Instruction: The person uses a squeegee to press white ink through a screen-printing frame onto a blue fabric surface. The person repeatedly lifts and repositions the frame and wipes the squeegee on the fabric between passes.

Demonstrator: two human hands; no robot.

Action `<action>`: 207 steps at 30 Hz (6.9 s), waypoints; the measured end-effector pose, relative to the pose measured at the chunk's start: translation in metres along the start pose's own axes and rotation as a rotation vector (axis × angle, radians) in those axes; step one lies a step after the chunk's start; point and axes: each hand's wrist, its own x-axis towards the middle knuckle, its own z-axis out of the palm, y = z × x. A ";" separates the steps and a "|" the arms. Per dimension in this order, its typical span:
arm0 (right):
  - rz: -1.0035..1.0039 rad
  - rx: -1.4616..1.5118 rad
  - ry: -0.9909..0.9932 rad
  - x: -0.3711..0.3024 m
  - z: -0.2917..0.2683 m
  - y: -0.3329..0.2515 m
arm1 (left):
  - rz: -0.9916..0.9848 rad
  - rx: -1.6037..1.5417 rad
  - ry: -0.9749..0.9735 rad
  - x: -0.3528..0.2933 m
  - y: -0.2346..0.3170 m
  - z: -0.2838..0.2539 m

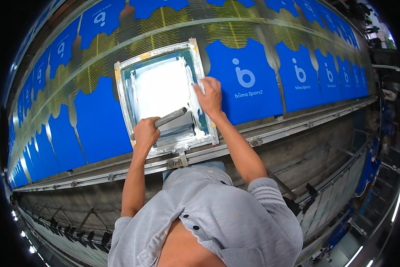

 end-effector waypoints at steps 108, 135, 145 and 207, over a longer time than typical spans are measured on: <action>0.511 0.433 -0.068 0.008 0.029 0.092 | 0.172 0.074 0.050 -0.058 -0.011 0.037; -0.465 -0.314 -0.585 0.162 0.079 -0.074 | 0.151 0.209 0.037 0.204 -0.066 -0.074; -0.465 -0.228 -0.584 -0.033 0.005 -0.090 | 0.236 -0.006 0.171 -0.003 -0.051 -0.015; 0.570 0.714 -0.011 -0.055 0.214 -0.199 | 0.086 0.183 -0.011 -0.104 -0.295 -0.132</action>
